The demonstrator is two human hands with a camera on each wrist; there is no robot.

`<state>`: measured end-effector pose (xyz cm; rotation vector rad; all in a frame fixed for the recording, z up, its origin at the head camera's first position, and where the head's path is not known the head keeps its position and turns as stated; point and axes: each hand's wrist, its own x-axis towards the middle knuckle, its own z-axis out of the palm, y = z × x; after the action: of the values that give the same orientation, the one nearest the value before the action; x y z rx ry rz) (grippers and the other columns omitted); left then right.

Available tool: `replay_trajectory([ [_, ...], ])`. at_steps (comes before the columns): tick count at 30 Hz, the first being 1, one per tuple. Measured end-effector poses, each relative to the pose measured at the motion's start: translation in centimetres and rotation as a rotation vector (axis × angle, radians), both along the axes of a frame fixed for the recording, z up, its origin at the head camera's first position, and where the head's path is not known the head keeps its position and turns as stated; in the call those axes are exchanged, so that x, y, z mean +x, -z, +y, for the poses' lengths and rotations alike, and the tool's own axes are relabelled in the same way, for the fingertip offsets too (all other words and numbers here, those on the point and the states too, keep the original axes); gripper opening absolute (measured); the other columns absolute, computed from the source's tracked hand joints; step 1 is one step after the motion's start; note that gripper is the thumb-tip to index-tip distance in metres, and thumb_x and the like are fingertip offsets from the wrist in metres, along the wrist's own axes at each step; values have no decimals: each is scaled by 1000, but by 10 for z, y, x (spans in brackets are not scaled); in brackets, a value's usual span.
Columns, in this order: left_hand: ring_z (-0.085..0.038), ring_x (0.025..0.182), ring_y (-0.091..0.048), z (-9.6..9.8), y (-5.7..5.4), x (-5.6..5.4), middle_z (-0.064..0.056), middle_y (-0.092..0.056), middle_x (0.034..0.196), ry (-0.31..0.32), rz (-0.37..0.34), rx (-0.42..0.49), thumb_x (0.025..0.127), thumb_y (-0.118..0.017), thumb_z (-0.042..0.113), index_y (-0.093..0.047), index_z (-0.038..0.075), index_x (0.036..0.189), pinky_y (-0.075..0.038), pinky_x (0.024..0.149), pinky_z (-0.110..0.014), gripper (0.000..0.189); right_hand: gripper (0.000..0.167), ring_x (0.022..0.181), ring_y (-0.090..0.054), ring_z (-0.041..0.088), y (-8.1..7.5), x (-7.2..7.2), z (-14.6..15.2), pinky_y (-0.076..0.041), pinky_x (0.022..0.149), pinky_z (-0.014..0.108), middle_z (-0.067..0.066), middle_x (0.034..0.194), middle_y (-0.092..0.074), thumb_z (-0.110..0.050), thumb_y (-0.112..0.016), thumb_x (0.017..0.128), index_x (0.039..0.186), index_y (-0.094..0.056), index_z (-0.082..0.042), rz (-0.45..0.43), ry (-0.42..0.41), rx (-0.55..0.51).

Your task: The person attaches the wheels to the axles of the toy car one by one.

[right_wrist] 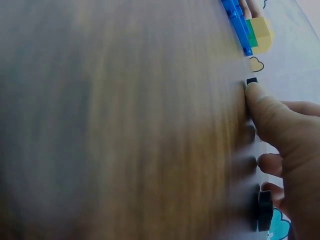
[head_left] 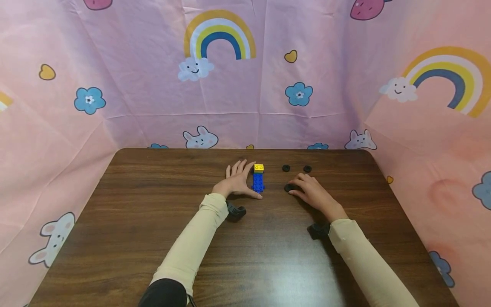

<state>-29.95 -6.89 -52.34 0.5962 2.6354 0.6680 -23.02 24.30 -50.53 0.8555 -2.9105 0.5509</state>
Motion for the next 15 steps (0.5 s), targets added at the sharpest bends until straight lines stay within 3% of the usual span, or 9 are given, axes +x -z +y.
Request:
replay_trajectory([
  [4,-35,163,9,-1,-2,1,-11,5,177,1,-6,-10,71,-86,67,-4,29,168,9,126,-66,132,31,97,-61,22,0,0,-1,-47,87,45,6,112,-65,-25,-72,99,126,-72,-11,2,0,0],
  [10,-35,163,12,-1,-6,4,-11,10,176,-11,-33,16,70,-88,66,1,34,168,13,125,-65,136,31,98,-61,22,0,0,-1,-47,85,45,7,113,-65,-25,-72,99,126,-72,-10,4,-8,-1],
  [15,-35,163,11,0,-5,5,-11,10,176,-7,-21,-4,72,-86,67,-6,30,167,13,126,-64,131,31,97,-61,22,0,0,-1,-47,86,45,7,113,-65,-25,-72,99,126,-72,-10,-1,-7,-2],
])
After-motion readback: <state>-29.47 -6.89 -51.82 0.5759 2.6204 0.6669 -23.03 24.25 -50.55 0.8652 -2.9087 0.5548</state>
